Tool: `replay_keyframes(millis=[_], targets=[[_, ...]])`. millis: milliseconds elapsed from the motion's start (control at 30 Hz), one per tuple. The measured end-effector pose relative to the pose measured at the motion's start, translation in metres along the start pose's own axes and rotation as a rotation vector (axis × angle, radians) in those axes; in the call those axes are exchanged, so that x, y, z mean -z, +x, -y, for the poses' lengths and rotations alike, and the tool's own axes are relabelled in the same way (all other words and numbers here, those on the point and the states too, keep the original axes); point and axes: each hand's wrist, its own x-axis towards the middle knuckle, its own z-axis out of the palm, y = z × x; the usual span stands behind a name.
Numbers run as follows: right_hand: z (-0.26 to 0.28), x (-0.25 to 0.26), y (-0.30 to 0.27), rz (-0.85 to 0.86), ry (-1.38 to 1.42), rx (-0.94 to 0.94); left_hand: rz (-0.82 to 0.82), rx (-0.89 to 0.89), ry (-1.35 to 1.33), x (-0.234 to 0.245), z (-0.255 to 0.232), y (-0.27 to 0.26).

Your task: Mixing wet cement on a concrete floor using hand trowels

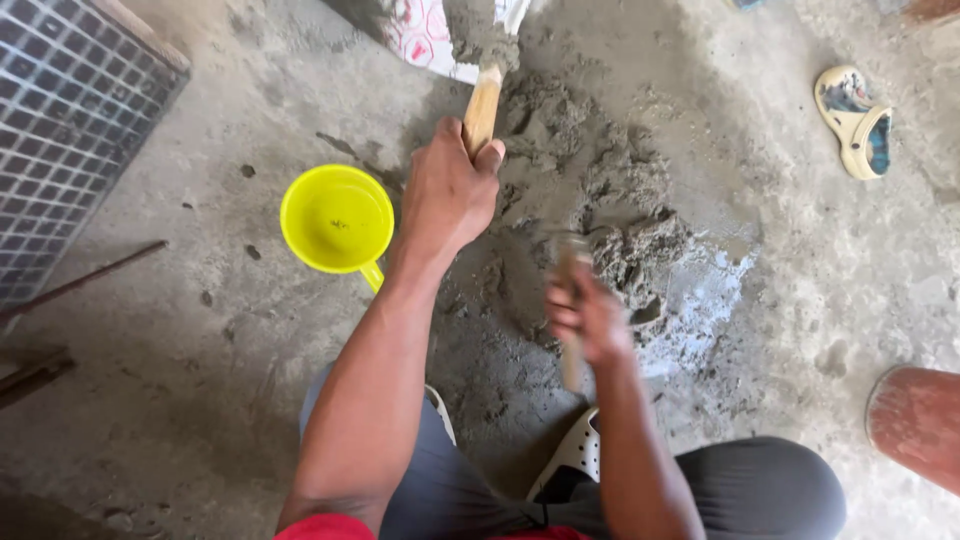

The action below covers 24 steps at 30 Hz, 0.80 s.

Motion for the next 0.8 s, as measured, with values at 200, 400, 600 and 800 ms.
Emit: replay_keyframes(millis=[200,400,600,800], targets=[[-0.068,-0.026,0.196,-0.26,-0.491,-0.062,-0.018,0.074,0.007,0.009,-0.011,-0.019],[-0.018,-0.017,0.305,-0.382,-1.264,0.027,-0.067,0.098,0.005,0.028,-0.014,-0.032],[0.042,-0.007,0.342,-0.689,-0.377,0.141,-0.046,0.103,-0.009,0.03,-0.011,-0.031],[0.047,-0.039,0.26,-0.718,0.089,0.339,-0.025,0.087,0.021,0.018,0.011,-0.007]])
